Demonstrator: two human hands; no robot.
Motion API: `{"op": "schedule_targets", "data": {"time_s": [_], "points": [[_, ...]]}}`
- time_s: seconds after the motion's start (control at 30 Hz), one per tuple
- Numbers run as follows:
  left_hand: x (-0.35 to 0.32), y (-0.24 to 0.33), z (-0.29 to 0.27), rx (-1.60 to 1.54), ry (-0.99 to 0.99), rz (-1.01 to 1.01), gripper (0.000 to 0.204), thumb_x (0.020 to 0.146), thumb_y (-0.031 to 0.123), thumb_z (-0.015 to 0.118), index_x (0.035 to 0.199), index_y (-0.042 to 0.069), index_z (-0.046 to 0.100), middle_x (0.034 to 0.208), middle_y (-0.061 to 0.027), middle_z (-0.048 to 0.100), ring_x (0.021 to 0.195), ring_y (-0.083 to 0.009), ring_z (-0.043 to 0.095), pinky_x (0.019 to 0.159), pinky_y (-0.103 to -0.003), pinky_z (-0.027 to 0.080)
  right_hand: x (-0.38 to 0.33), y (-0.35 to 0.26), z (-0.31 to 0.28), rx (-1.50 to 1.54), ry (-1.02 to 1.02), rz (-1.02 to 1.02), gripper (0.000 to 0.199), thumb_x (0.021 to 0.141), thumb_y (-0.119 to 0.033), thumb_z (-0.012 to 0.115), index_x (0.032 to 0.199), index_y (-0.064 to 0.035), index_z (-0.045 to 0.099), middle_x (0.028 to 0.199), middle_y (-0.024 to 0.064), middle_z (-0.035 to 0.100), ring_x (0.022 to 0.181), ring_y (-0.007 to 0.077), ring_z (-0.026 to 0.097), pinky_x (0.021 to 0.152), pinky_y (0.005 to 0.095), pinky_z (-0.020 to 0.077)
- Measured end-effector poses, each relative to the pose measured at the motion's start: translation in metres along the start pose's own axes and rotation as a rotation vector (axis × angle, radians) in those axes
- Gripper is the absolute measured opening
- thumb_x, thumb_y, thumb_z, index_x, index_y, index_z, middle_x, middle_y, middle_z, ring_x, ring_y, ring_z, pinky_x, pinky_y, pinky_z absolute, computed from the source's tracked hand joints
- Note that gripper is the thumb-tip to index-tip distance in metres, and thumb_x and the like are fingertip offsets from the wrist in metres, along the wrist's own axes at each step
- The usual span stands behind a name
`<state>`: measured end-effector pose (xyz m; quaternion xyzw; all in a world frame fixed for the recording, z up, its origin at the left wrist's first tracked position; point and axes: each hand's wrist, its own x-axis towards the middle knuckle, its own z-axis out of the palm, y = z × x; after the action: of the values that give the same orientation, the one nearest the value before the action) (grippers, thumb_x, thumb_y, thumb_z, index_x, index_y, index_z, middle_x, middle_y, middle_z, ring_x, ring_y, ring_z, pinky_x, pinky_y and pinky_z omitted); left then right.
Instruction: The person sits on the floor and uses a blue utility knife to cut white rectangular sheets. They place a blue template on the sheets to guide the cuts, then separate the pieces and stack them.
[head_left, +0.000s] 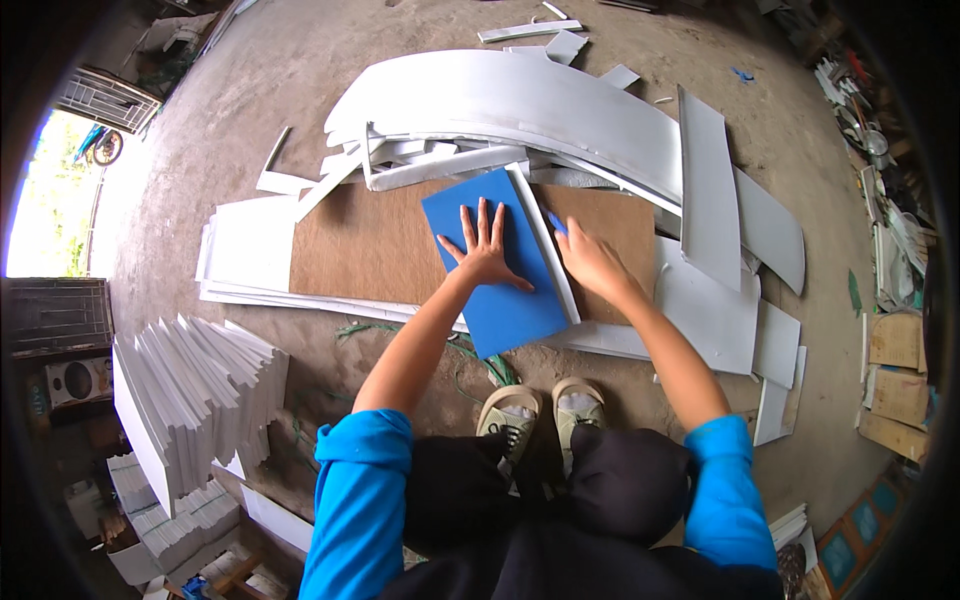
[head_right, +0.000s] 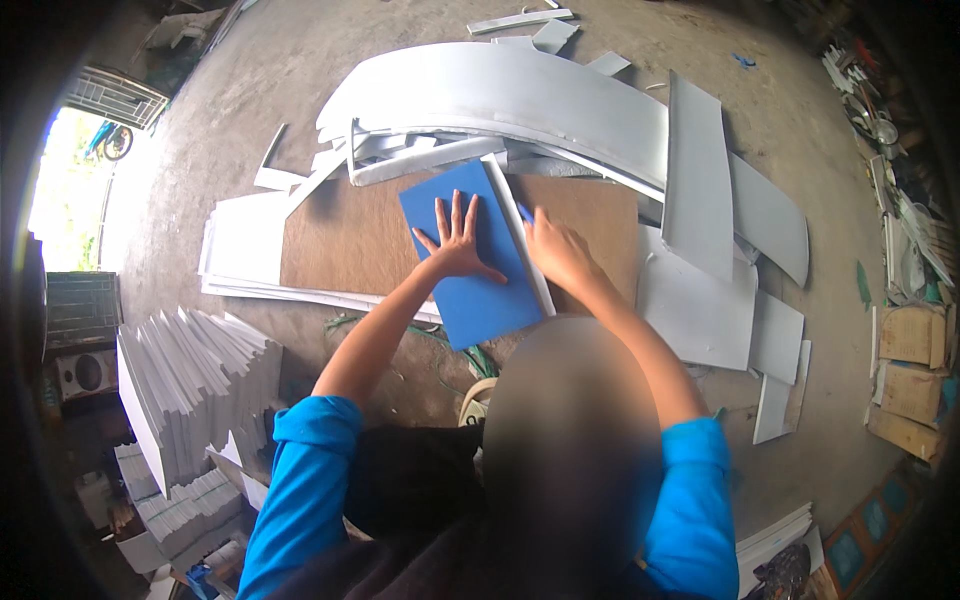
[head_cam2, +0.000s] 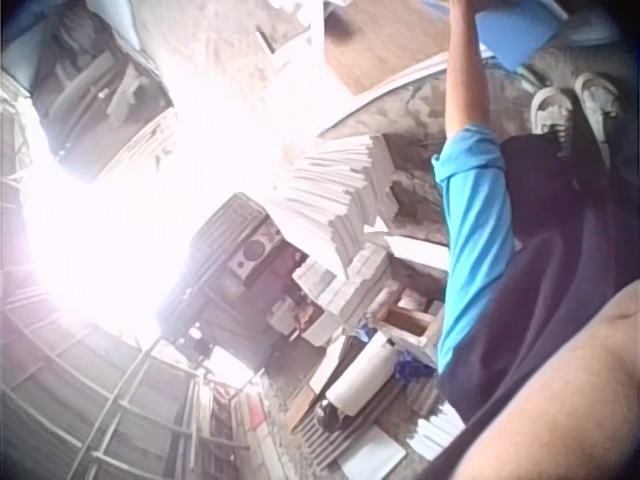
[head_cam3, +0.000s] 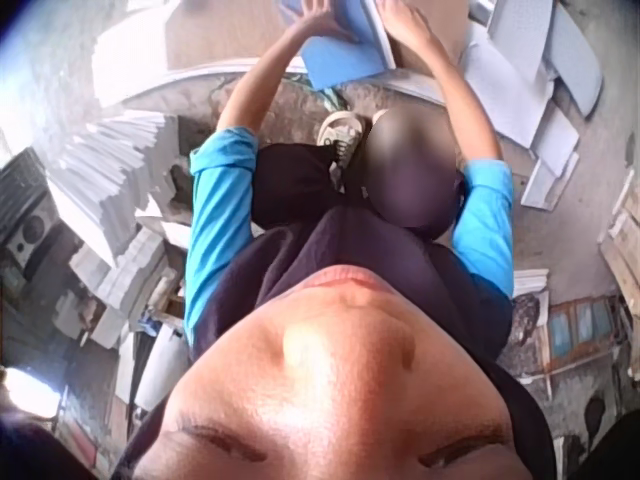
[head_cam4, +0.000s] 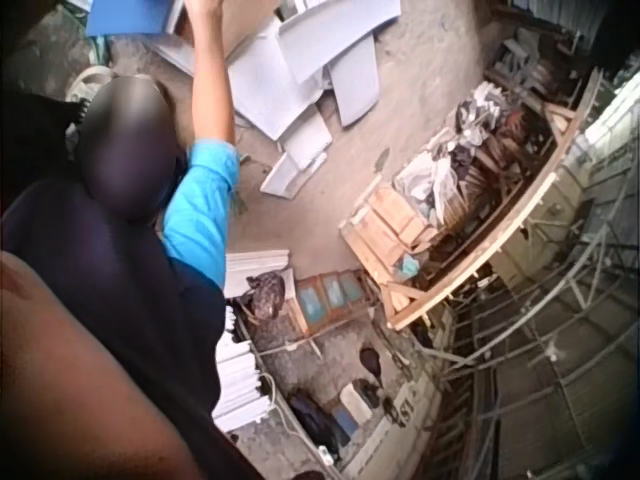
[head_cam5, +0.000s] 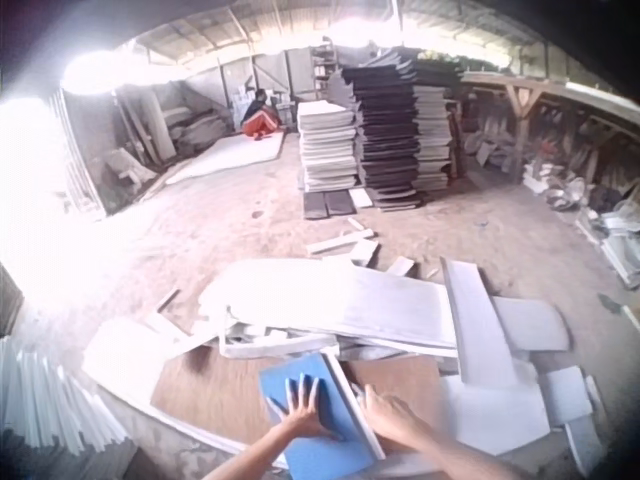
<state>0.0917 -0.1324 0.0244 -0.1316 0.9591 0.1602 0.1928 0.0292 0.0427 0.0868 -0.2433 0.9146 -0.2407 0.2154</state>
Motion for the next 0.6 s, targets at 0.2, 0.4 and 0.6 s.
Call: {"op": "schedule_targets", "data": {"time_s": [0.2,0.4,0.6], "points": [[-0.003,0.006,-0.004,-0.044,-0.027,0.033,0.141,0.033,0.06,0.078,0.139,0.025,-0.01,0.143,-0.0138,-0.019,0.127,-0.0402,-0.023,0.083,-0.075,-0.005,0.098,-0.019,0.025,-0.177,0.11,-0.115,0.029,0.085,-0.018,0.041,0.1,0.007,0.044,0.077,0.0276,0.06,0.077,0.0422,0.06,0.07,0.0482,0.0477],[-0.008,0.0,-0.007,-0.064,-0.053,0.027,0.14,0.035,0.058,0.078,0.139,0.026,-0.009,0.142,-0.0162,-0.019,0.126,-0.0429,-0.023,0.082,-0.076,-0.004,0.109,-0.035,0.032,-0.231,0.001,-0.047,0.033,0.081,-0.015,0.05,0.106,0.0056,0.042,0.088,0.0264,0.06,0.09,0.0393,0.058,0.077,0.0468,0.046],[-0.002,0.0,0.003,-0.083,0.066,0.075,0.14,0.031,0.057,0.079,0.14,0.025,-0.003,0.144,-0.0159,-0.013,0.128,-0.043,-0.019,0.08,-0.077,-0.004,0.138,-0.027,0.041,-0.166,-0.029,0.042,0.029,0.08,-0.016,0.049,0.095,0.0084,0.054,0.081,0.0231,0.062,0.081,0.0338,0.062,0.072,0.0429,0.0494]]}}
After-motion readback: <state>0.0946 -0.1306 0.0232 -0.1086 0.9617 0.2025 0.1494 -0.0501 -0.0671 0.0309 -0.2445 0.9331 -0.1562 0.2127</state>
